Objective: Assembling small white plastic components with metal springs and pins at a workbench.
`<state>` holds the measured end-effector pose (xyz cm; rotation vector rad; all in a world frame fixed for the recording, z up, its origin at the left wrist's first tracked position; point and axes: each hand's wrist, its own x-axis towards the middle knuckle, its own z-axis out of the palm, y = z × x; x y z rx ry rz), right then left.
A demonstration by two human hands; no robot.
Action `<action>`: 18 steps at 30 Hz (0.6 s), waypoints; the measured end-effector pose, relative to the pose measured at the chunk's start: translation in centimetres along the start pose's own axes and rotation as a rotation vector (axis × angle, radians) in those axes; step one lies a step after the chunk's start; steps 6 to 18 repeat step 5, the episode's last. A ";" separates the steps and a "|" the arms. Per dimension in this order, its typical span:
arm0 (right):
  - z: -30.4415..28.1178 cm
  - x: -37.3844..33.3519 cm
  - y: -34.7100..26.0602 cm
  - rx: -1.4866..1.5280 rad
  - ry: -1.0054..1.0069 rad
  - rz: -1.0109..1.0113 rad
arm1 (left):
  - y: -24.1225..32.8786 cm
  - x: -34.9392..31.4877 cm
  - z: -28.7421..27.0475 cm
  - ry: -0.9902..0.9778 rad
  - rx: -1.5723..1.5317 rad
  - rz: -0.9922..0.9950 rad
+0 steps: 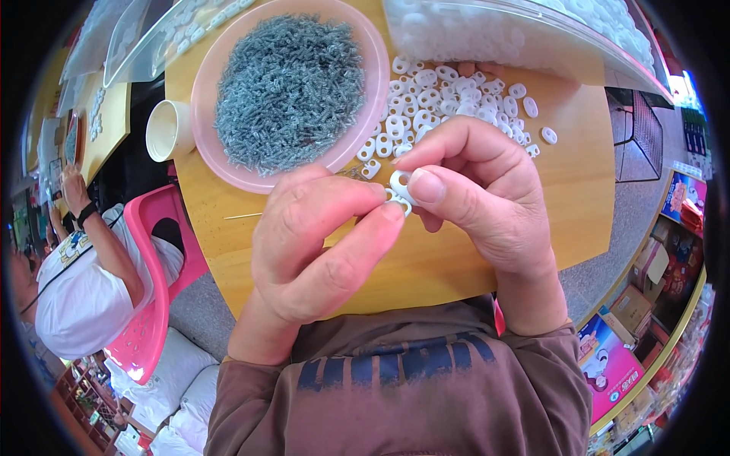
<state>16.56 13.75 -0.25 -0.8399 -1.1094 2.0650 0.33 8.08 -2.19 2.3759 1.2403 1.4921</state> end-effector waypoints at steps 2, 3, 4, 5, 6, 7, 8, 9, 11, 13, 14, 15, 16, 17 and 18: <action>0.0 0.0 0.2 0.003 0.004 0.009 | 0.1 0.0 0.0 -0.001 0.050 0.020; -0.1 -0.1 0.3 0.004 0.006 0.008 | 0.2 0.0 0.1 -0.001 0.049 0.022; -0.2 -0.1 0.3 0.023 -0.004 0.014 | 0.3 0.0 0.2 0.006 0.035 0.014; -0.3 -0.1 0.4 0.043 -0.013 0.020 | 0.4 0.0 0.4 0.014 0.020 0.006; -0.3 -0.1 0.4 0.043 -0.013 0.020 | 0.4 0.0 0.4 0.014 0.020 0.006; -0.3 -0.1 0.4 0.043 -0.013 0.020 | 0.4 0.0 0.4 0.014 0.020 0.006; -0.3 -0.1 0.4 0.043 -0.013 0.020 | 0.4 0.0 0.4 0.014 0.020 0.006; -0.3 -0.1 0.4 0.043 -0.013 0.020 | 0.4 0.0 0.4 0.014 0.020 0.006; -0.3 -0.1 0.4 0.043 -0.013 0.020 | 0.4 0.0 0.4 0.014 0.020 0.006; -0.3 -0.1 0.4 0.043 -0.013 0.020 | 0.4 0.0 0.4 0.014 0.020 0.006; -0.3 -0.1 0.4 0.043 -0.013 0.020 | 0.4 0.0 0.4 0.014 0.020 0.006; -0.3 -0.1 0.4 0.043 -0.013 0.020 | 0.4 0.0 0.4 0.014 0.020 0.006; -0.3 -0.1 0.4 0.043 -0.013 0.020 | 0.4 0.0 0.4 0.014 0.020 0.006; -0.3 -0.1 0.4 0.043 -0.013 0.020 | 0.4 0.0 0.4 0.014 0.020 0.006; -0.3 -0.1 0.4 0.043 -0.013 0.020 | 0.4 0.0 0.4 0.014 0.020 0.006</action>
